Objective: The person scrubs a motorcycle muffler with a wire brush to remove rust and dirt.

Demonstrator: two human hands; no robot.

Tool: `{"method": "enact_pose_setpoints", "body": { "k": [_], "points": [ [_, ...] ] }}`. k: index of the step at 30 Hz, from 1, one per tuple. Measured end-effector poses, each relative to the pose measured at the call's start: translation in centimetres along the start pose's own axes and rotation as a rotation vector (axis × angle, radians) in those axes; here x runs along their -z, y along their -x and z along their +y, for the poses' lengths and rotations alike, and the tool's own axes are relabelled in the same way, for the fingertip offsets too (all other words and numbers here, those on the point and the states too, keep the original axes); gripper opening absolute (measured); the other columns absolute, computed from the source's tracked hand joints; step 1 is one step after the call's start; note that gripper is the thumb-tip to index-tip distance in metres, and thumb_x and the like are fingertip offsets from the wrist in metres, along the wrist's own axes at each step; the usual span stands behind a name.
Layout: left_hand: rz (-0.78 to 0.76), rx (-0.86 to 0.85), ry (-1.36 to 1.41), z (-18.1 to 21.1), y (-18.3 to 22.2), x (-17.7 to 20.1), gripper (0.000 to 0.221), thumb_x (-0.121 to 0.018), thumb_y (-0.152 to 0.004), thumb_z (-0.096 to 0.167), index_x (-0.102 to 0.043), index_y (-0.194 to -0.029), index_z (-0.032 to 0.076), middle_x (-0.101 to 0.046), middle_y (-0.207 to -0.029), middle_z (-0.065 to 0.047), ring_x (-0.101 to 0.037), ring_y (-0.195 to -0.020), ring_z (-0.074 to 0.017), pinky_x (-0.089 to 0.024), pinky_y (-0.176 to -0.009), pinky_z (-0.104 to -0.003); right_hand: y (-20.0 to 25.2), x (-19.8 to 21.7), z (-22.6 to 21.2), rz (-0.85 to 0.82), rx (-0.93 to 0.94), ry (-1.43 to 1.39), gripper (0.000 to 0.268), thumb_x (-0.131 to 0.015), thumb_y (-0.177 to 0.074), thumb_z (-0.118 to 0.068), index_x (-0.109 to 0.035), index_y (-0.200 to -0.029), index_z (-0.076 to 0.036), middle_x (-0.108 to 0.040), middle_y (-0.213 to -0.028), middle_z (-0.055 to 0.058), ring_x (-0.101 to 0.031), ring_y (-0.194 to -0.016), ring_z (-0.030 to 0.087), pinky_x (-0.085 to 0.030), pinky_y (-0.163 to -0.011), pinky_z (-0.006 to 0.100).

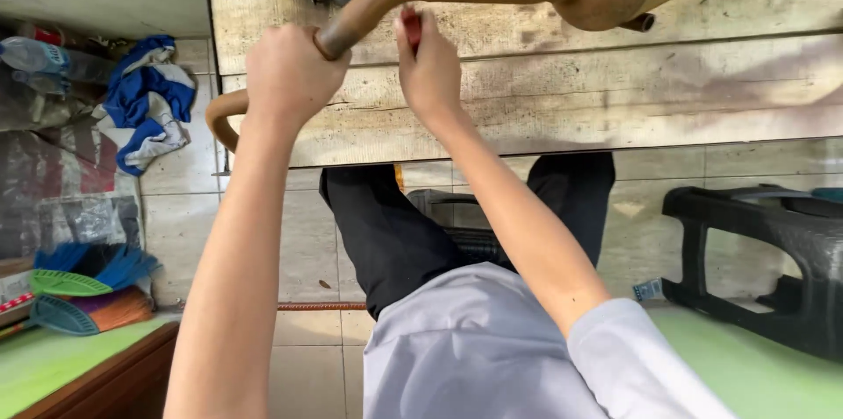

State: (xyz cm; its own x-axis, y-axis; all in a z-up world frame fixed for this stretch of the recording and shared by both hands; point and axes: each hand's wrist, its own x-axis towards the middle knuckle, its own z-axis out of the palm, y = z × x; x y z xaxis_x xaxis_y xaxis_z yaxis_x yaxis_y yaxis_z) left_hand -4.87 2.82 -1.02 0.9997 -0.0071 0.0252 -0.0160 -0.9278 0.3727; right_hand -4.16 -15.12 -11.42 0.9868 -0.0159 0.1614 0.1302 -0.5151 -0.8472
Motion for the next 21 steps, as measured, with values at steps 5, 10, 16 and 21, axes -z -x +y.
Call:
{"method": "enact_pose_setpoints", "body": {
  "k": [5, 10, 16, 21],
  "points": [
    [0.09, -0.056, 0.069, -0.8, -1.4, -0.1, 0.022, -0.078, -0.082, 0.027, -0.082, -0.094, 0.009, -0.072, -0.073, -0.021, -0.071, -0.068, -0.0396, -0.058, -0.069, -0.047, 4.3, -0.4, 2.8, -0.148, -0.07, 0.033, 0.035, -0.052, -0.107, -0.03, -0.062, -0.108, 0.003, -0.067, -0.071, 0.015, -0.067, -0.055, 0.027, -0.049, -0.051, 0.04],
    [0.06, -0.086, 0.038, -2.7, -0.8, -1.2, 0.026, -0.076, -0.088, 0.03, -0.079, -0.099, 0.006, -0.073, -0.079, -0.02, -0.073, -0.072, -0.0376, -0.06, -0.073, -0.046, 0.7, -0.4, 1.3, -0.126, -0.044, 0.036, 0.035, -0.052, -0.109, -0.03, -0.062, -0.108, 0.003, -0.068, -0.069, 0.013, -0.062, -0.049, 0.026, -0.048, -0.047, 0.039],
    [0.029, 0.043, 0.031, -3.4, -0.8, -0.1, 0.025, -0.075, -0.085, 0.034, -0.083, -0.093, 0.012, -0.071, -0.069, -0.019, -0.069, -0.064, -0.0383, -0.057, -0.069, -0.048, 2.9, 0.2, 2.6, -0.194, -0.118, -0.002, 0.031, -0.049, -0.109, -0.027, -0.061, -0.106, 0.001, -0.064, -0.067, 0.01, -0.057, -0.046, 0.022, -0.043, -0.045, 0.039],
    [0.047, 0.03, -0.044, -3.9, -0.6, -0.8, 0.029, -0.079, -0.084, 0.036, -0.082, -0.087, 0.008, -0.071, -0.069, -0.018, -0.069, -0.063, -0.038, -0.058, -0.068, -0.047, 1.4, -0.8, 0.9, -0.148, -0.007, 0.013, 0.03, -0.054, -0.106, -0.025, -0.062, -0.113, 0.003, -0.064, -0.067, 0.011, -0.055, -0.047, 0.017, -0.044, -0.046, 0.037]
  ]
}}
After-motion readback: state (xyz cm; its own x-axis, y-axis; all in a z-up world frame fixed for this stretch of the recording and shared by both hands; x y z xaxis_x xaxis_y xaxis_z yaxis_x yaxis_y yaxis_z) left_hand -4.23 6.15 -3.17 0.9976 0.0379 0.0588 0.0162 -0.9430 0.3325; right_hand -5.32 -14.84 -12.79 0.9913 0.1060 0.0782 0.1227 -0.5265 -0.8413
